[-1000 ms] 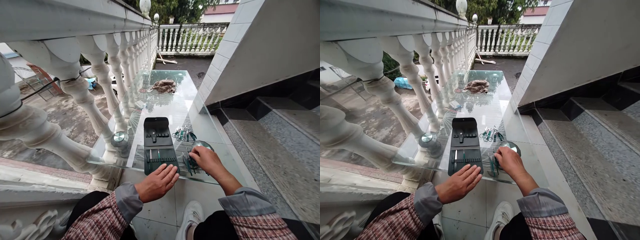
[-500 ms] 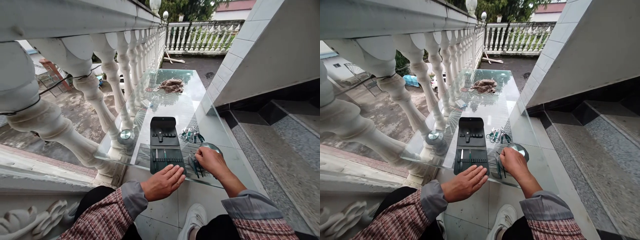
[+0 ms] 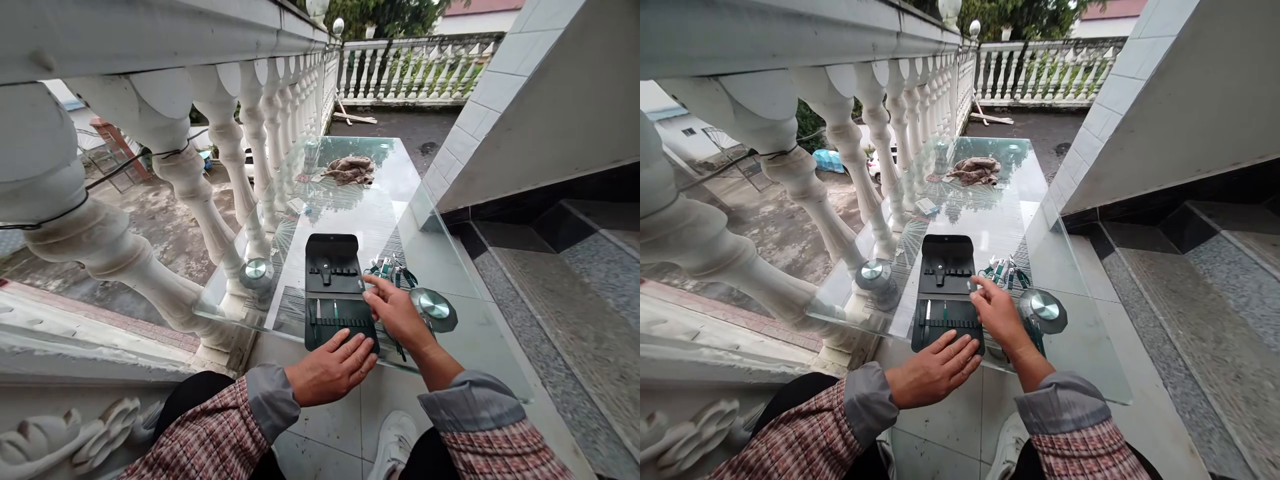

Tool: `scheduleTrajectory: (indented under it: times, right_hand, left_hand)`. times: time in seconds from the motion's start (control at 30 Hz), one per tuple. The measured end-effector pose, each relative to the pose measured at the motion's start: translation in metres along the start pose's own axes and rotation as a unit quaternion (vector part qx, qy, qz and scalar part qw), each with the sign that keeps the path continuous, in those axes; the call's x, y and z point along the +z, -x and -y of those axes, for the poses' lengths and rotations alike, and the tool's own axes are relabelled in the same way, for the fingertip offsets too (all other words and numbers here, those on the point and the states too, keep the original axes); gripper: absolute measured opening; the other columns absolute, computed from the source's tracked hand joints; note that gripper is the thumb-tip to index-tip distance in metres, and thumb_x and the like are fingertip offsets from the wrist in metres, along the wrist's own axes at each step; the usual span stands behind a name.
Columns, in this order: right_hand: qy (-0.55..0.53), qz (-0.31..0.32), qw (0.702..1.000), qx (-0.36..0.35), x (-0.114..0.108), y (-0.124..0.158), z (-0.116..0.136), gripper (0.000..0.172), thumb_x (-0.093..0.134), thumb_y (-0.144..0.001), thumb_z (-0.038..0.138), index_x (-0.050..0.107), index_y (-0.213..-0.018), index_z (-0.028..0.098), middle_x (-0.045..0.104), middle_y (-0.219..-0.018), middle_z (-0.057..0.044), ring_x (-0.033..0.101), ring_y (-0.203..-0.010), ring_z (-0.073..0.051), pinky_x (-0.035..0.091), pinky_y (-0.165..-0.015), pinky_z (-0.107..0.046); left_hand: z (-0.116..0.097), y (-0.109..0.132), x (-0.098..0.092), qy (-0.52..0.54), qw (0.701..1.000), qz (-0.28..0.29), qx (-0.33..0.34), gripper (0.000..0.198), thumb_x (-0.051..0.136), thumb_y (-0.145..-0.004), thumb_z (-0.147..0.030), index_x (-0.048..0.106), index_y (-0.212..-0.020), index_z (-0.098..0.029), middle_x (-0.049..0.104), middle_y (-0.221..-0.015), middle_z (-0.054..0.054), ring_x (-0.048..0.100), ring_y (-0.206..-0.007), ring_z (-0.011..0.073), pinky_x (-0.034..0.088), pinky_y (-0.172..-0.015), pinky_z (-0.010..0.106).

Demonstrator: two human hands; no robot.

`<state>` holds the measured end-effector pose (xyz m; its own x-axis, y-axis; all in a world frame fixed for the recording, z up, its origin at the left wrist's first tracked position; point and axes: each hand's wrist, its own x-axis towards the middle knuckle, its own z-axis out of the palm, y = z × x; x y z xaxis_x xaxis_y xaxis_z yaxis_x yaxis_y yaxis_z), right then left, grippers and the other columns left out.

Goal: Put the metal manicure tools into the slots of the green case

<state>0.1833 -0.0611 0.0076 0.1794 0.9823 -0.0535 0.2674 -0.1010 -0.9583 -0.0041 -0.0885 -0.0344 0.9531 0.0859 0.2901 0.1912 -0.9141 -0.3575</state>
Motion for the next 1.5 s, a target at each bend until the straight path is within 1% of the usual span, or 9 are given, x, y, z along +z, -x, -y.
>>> scheduleTrajectory:
  times: [0.17,0.33,0.5,0.77,0.87,1.03,1.13,1.4,1.5]
  right_hand:
    - [-0.024,0.037,0.999,0.001,0.031,-0.013,-0.003,0.031,0.050,-0.072,0.033,0.052,-0.100,0.020,0.045,-0.062,0.006,0.047,-0.048,-0.009,0.045,-0.043,-0.023]
    - [-0.029,0.026,0.999,0.011,0.041,-0.022,-0.009,0.032,0.053,-0.069,0.030,0.046,-0.099,0.021,0.049,-0.066,0.007,0.053,-0.051,-0.009,0.048,-0.044,-0.023]
    - [-0.006,0.044,0.999,0.001,0.039,-0.024,-0.008,0.037,0.052,-0.070,0.032,0.048,-0.105,0.020,0.049,-0.067,0.006,0.053,-0.053,-0.009,0.049,-0.047,-0.023]
    - [-0.010,0.047,0.999,-0.001,0.037,-0.023,-0.008,0.033,0.052,-0.069,0.031,0.051,-0.101,0.020,0.051,-0.066,0.005,0.054,-0.055,-0.010,0.047,-0.046,-0.023]
    - [0.031,0.067,0.997,0.004,0.036,-0.024,-0.009,0.031,0.051,-0.071,0.030,0.053,-0.101,0.020,0.053,-0.065,0.004,0.053,-0.053,-0.011,0.045,-0.047,-0.024]
    - [0.205,0.053,0.974,-0.081,0.027,-0.027,-0.006,0.021,0.047,-0.079,0.032,0.063,-0.085,0.020,0.065,-0.079,-0.003,0.059,-0.076,-0.016,0.045,-0.072,-0.030]
    - [0.270,0.083,0.952,-0.119,0.024,-0.027,-0.004,0.022,0.046,-0.081,0.029,0.065,-0.076,0.020,0.065,-0.084,-0.005,0.058,-0.082,-0.017,0.043,-0.077,-0.030]
    - [0.274,0.127,0.938,-0.168,0.021,-0.019,-0.002,0.019,0.047,-0.082,0.025,0.064,-0.075,0.020,0.061,-0.083,-0.004,0.055,-0.081,-0.016,0.043,-0.077,-0.029]
    - [0.257,0.112,0.942,-0.184,0.021,-0.015,0.000,0.018,0.047,-0.082,0.025,0.063,-0.076,0.021,0.061,-0.084,-0.005,0.056,-0.082,-0.016,0.044,-0.078,-0.030]
  left_hand:
    - [0.001,-0.001,-0.002,0.010,1.000,0.009,0.003,0.040,0.037,-0.094,-0.020,0.042,-0.131,-0.006,0.042,-0.138,0.018,0.041,-0.127,0.0268,0.030,-0.107,0.043]
    - [0.003,-0.001,-0.005,0.011,1.000,0.016,0.009,0.041,0.034,-0.095,-0.021,0.041,-0.132,-0.006,0.042,-0.138,0.017,0.041,-0.127,0.0267,0.031,-0.106,0.041]
    - [0.005,0.000,-0.008,0.004,1.000,0.026,0.010,0.041,0.032,-0.096,-0.021,0.039,-0.134,-0.006,0.042,-0.138,0.016,0.040,-0.127,0.0257,0.031,-0.107,0.042]
    - [0.003,-0.001,-0.005,0.015,1.000,0.025,0.010,0.042,0.036,-0.095,-0.022,0.039,-0.133,-0.005,0.039,-0.139,0.019,0.041,-0.127,0.0266,0.031,-0.107,0.043]
    - [0.003,-0.001,-0.005,0.009,1.000,0.022,0.011,0.041,0.036,-0.095,-0.022,0.040,-0.132,-0.005,0.040,-0.139,0.019,0.041,-0.127,0.0270,0.031,-0.107,0.042]
    - [0.004,-0.001,-0.005,-0.001,1.000,0.022,0.014,0.041,0.037,-0.095,-0.022,0.040,-0.132,-0.006,0.040,-0.139,0.018,0.041,-0.127,0.0261,0.030,-0.108,0.042]
    - [0.003,0.000,-0.004,-0.006,1.000,0.023,0.015,0.041,0.036,-0.095,-0.023,0.040,-0.133,-0.007,0.040,-0.139,0.017,0.041,-0.127,0.0257,0.029,-0.109,0.042]
    - [0.003,0.000,-0.005,-0.008,1.000,0.015,0.012,0.041,0.035,-0.095,-0.021,0.040,-0.133,-0.006,0.041,-0.138,0.017,0.039,-0.128,0.0262,0.029,-0.109,0.042]
    - [0.004,-0.001,-0.006,-0.008,1.000,0.020,0.011,0.042,0.035,-0.095,-0.022,0.040,-0.133,-0.006,0.041,-0.139,0.017,0.038,-0.129,0.0266,0.029,-0.108,0.042]
